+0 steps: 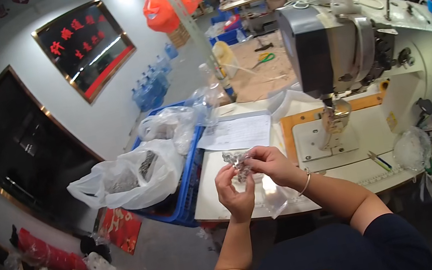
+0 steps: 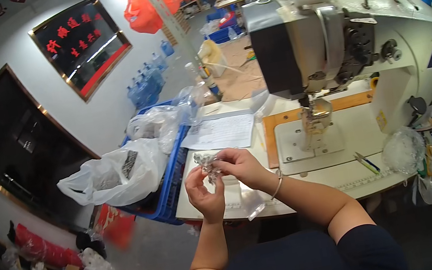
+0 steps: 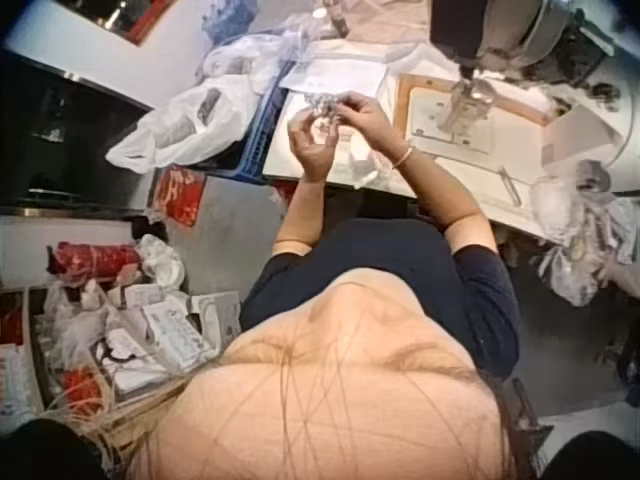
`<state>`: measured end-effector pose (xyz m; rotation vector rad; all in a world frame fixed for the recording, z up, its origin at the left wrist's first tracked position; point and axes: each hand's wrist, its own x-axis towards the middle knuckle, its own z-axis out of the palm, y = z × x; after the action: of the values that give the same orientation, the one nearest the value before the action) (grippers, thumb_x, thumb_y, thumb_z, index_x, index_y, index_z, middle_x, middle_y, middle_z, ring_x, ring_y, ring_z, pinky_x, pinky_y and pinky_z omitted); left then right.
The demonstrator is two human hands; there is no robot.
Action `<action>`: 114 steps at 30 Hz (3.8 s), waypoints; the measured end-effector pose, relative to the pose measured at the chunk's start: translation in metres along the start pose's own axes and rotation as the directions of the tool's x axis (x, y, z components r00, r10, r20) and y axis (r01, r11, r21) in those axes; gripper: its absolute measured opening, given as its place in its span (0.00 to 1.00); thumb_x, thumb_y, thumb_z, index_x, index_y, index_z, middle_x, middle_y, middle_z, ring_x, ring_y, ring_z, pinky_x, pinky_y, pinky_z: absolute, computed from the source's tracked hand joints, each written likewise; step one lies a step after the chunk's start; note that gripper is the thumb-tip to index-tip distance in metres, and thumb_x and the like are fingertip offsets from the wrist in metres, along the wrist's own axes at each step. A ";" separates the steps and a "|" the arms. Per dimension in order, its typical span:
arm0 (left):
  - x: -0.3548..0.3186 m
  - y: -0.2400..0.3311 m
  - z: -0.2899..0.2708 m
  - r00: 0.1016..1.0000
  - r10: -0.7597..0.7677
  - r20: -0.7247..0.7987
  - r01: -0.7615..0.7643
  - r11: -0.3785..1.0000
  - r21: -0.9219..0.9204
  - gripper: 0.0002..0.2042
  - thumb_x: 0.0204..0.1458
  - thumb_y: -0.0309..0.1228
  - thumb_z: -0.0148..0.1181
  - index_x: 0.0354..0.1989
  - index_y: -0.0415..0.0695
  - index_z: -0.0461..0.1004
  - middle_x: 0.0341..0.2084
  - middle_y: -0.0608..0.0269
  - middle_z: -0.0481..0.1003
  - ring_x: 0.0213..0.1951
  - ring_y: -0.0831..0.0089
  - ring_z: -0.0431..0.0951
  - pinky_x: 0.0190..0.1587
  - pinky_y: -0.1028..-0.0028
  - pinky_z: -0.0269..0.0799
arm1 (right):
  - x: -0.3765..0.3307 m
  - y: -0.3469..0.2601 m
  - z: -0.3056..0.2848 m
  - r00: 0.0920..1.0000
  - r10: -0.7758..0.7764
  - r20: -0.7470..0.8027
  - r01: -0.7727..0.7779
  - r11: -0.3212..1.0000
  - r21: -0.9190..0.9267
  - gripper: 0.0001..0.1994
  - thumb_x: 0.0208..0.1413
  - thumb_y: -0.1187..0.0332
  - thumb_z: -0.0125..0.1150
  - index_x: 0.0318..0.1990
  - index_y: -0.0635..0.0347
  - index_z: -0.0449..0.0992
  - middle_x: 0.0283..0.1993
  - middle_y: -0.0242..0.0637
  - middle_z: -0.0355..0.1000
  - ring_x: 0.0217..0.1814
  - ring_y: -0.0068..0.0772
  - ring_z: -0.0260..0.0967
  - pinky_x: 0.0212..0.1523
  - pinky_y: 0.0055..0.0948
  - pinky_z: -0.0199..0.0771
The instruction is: The person handles small, shiny, silver-colored fabric pieces, likely hair bows, at a sewing station. They repeatedly fold and align the pieces by hand, then place them under the presser foot of a sewing machine to stitch them. The person removes the stitched items and repeats the process with new pieces from a nearby pile.
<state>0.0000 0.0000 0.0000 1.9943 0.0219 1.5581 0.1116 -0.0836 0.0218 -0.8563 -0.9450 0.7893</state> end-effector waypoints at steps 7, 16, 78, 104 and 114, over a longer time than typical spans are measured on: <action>-0.031 0.013 0.035 0.575 -0.642 0.508 0.742 0.147 -0.654 0.15 0.52 0.23 0.53 0.49 0.35 0.64 0.41 0.58 0.70 0.41 0.74 0.71 0.46 0.74 0.67 | -0.060 -0.012 -0.038 0.938 0.224 -0.264 -0.097 0.902 0.420 0.05 0.56 0.73 0.52 0.39 0.60 0.68 0.39 0.35 0.71 0.43 0.28 0.69 0.46 0.35 0.73; -0.030 0.055 0.036 0.642 -0.278 0.714 0.508 0.853 -0.125 0.10 0.45 0.21 0.60 0.38 0.38 0.73 0.27 0.62 0.74 0.30 0.79 0.74 0.32 0.80 0.70 | -0.126 -0.053 -0.069 0.954 0.283 -0.101 -0.300 0.871 -0.389 0.13 0.47 0.78 0.60 0.42 0.67 0.71 0.36 0.32 0.71 0.39 0.22 0.68 0.42 0.21 0.69; -0.045 -0.007 0.035 0.784 -0.578 0.226 0.469 0.791 0.393 0.11 0.40 0.35 0.64 0.28 0.41 0.75 0.25 0.60 0.70 0.25 0.63 0.73 0.29 0.67 0.69 | 0.014 0.024 -0.042 0.977 0.012 -0.214 -0.212 0.182 -0.960 0.22 0.36 0.61 0.69 0.35 0.69 0.71 0.35 0.54 0.68 0.38 0.51 0.69 0.39 0.38 0.70; -0.059 -0.020 0.032 0.737 -0.644 0.203 0.625 0.765 0.158 0.17 0.34 0.29 0.71 0.35 0.40 0.77 0.25 0.66 0.71 0.22 0.80 0.68 0.26 0.80 0.67 | 0.031 0.024 -0.069 0.952 0.286 -0.111 -0.246 0.497 -0.832 0.23 0.38 0.67 0.68 0.42 0.71 0.73 0.32 0.42 0.73 0.32 0.30 0.72 0.35 0.24 0.72; -0.053 -0.015 0.030 0.785 -0.590 0.189 0.571 0.807 0.149 0.17 0.32 0.29 0.71 0.34 0.41 0.77 0.27 0.63 0.73 0.27 0.74 0.71 0.30 0.76 0.69 | 0.034 -0.004 -0.099 0.849 0.518 -0.106 -0.527 0.809 -0.262 0.18 0.44 0.71 0.64 0.44 0.65 0.72 0.30 0.29 0.71 0.27 0.16 0.67 0.27 0.15 0.68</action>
<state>0.0148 -0.0204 -0.0567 1.9577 0.5712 0.9360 0.2142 -0.0822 0.0044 -1.4145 -0.8092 1.1264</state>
